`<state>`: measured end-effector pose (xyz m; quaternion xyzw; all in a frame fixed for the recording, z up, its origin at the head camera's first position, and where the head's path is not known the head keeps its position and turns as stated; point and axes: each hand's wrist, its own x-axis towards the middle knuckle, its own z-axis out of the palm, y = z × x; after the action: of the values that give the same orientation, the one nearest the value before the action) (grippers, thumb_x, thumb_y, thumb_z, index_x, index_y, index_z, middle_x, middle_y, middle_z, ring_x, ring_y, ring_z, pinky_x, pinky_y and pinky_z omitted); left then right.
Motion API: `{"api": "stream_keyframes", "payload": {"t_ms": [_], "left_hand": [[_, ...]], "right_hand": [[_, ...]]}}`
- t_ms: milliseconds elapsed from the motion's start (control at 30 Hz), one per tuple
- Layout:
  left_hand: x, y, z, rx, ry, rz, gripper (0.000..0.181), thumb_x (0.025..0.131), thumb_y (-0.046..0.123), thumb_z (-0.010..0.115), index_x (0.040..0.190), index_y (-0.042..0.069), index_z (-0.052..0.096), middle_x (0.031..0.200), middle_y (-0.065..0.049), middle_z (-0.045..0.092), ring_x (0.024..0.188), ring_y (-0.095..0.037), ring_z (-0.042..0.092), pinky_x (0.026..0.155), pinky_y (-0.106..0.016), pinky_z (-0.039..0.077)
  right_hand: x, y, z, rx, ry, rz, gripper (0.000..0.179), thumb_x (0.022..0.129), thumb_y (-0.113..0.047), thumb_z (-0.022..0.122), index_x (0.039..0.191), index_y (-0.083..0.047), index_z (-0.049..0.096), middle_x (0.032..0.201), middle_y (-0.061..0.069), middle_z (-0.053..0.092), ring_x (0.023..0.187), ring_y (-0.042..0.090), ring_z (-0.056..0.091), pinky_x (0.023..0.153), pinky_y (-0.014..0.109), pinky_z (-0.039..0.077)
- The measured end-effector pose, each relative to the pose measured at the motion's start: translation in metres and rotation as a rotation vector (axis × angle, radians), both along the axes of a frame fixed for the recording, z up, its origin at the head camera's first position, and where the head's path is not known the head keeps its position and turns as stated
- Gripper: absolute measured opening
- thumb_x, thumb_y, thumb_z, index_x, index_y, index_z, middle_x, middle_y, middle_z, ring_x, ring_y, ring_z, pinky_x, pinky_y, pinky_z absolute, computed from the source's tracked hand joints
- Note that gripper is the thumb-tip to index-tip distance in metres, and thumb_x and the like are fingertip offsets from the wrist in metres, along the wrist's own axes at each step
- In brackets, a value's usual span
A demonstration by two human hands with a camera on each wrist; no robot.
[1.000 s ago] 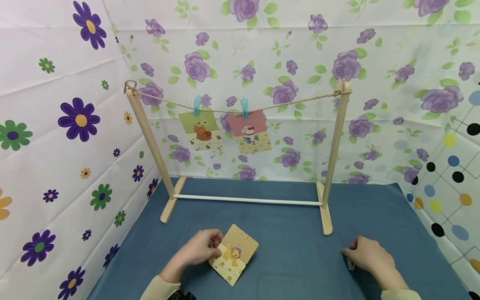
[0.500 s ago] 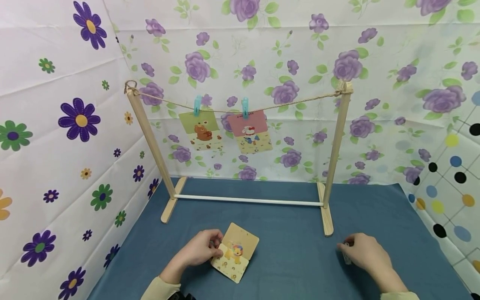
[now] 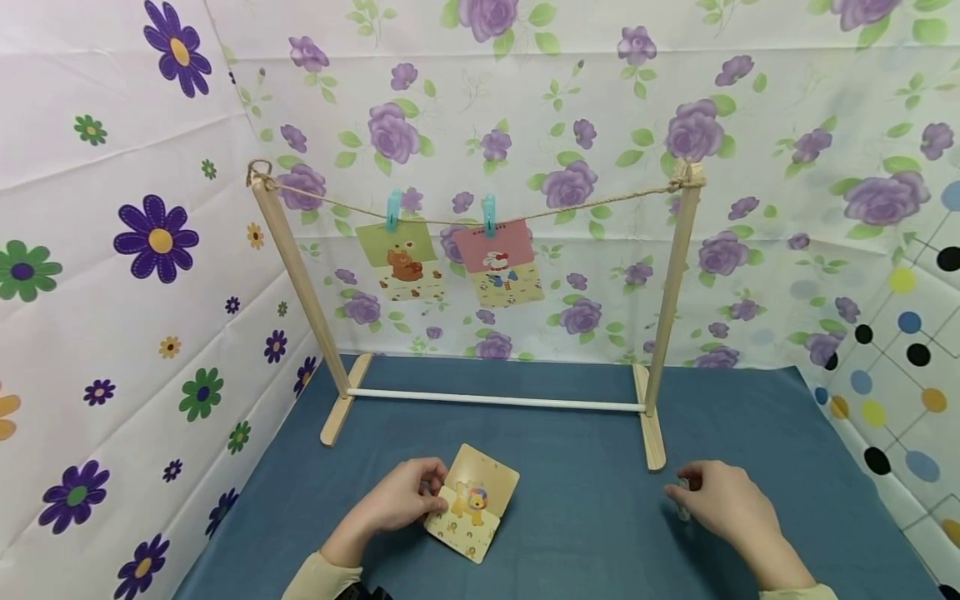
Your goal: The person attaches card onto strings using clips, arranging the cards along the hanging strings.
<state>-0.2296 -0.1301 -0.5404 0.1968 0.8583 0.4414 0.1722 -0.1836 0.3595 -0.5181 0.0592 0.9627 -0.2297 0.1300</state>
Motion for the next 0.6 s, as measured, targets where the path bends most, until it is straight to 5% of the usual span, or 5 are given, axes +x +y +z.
{"api": "stream_keyframes", "payload": {"t_ms": [600], "left_hand": [[0.0025, 0.0044, 0.0019, 0.060, -0.003, -0.014, 0.022, 0.090, -0.001, 0.084, 0.099, 0.010, 0.067, 0.086, -0.002, 0.062, 0.066, -0.014, 0.060, 0.055, -0.028, 0.051]], "right_hand": [[0.0040, 0.0000, 0.0042, -0.021, 0.048, 0.003, 0.063, 0.096, -0.050, 0.079, 0.128, 0.003, 0.073, 0.100, 0.005, 0.072, 0.085, 0.022, 0.067, 0.069, 0.047, 0.056]]}}
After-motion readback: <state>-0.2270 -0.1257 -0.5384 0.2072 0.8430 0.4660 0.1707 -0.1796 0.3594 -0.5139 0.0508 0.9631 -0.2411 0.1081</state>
